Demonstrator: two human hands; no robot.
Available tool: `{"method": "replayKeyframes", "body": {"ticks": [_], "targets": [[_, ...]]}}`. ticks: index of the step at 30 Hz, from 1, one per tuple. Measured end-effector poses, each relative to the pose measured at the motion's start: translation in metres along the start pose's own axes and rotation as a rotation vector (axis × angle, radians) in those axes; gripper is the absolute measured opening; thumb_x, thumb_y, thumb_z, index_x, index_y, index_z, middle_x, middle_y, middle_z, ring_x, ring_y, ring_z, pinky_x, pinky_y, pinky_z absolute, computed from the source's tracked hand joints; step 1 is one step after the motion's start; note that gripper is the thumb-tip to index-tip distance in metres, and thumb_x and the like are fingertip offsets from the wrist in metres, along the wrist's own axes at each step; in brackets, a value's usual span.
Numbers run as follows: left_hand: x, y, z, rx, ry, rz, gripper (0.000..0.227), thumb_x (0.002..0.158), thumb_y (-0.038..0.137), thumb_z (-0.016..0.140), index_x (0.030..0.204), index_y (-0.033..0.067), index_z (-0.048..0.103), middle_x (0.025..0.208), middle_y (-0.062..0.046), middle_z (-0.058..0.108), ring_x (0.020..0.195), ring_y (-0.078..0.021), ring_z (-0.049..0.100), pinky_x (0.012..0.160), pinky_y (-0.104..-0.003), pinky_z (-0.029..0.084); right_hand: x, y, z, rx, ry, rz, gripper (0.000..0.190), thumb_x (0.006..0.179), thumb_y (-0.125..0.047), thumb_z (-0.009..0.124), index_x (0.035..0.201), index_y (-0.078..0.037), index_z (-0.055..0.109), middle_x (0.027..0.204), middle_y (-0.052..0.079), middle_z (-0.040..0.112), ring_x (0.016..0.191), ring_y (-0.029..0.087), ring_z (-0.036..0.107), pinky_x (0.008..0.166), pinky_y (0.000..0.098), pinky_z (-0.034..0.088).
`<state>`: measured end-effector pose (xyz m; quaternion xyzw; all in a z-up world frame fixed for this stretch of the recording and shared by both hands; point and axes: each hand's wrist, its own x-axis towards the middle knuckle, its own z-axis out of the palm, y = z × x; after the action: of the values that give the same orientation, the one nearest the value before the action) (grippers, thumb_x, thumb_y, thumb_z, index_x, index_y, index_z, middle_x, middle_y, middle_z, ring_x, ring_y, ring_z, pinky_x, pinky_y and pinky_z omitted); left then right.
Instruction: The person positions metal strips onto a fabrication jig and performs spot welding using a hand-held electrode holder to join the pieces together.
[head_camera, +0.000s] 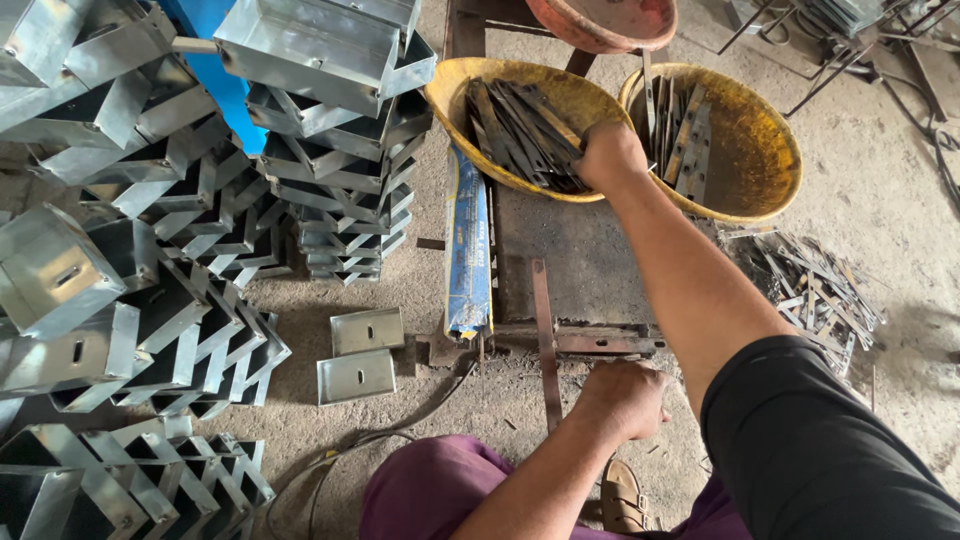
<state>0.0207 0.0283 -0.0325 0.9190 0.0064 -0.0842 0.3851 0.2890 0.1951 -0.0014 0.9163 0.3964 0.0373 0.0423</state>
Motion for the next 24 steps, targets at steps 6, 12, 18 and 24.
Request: {"method": "replayKeyframes", "body": {"ticks": [6, 12, 18, 24], "targets": [[-0.001, -0.003, -0.008, -0.025, 0.054, 0.008, 0.043, 0.094, 0.036, 0.069, 0.126, 0.0075, 0.065, 0.110, -0.015, 0.072, 0.099, -0.0284, 0.071, 0.088, -0.045, 0.058, -0.013, 0.013, -0.006, -0.052, 0.057, -0.205, 0.037, 0.085, -0.031, 0.080, 0.111, -0.005, 0.074, 0.106, 0.020, 0.073, 0.102, 0.038, 0.070, 0.090, 0.0469, 0.056], [-0.006, 0.000, -0.021, -0.058, 0.028, -0.032, 0.042, 0.097, 0.034, 0.066, 0.130, 0.0088, 0.064, 0.107, -0.015, 0.074, 0.091, -0.0259, 0.072, 0.083, -0.043, 0.060, -0.011, 0.055, 0.003, -0.450, 0.070, -0.491, 0.030, 0.094, -0.034, 0.070, 0.107, -0.008, 0.075, 0.108, 0.012, 0.074, 0.102, 0.029, 0.072, 0.083, 0.0410, 0.060], [-0.016, 0.003, -0.037, -0.268, 0.063, -0.128, 0.049, 0.099, 0.041, 0.059, 0.142, 0.0184, 0.057, 0.110, -0.012, 0.072, 0.071, -0.0238, 0.070, 0.066, -0.040, 0.062, -0.087, 0.064, -0.054, -0.048, -0.001, -0.115, 0.041, 0.096, -0.039, 0.062, 0.124, -0.011, 0.072, 0.096, 0.014, 0.075, 0.078, 0.029, 0.073, 0.071, 0.0414, 0.061], [0.043, -0.023, 0.017, -1.429, 0.479, -0.133, 0.053, 0.103, 0.045, 0.050, 0.144, 0.0117, 0.054, 0.112, -0.008, 0.074, 0.076, -0.0086, 0.071, 0.070, -0.027, 0.062, -0.250, 0.055, -0.058, 0.361, 0.069, 0.257, 0.029, 0.098, -0.029, 0.071, 0.115, -0.006, 0.070, 0.090, 0.013, 0.077, 0.070, 0.019, 0.069, 0.067, 0.0352, 0.059]]}}
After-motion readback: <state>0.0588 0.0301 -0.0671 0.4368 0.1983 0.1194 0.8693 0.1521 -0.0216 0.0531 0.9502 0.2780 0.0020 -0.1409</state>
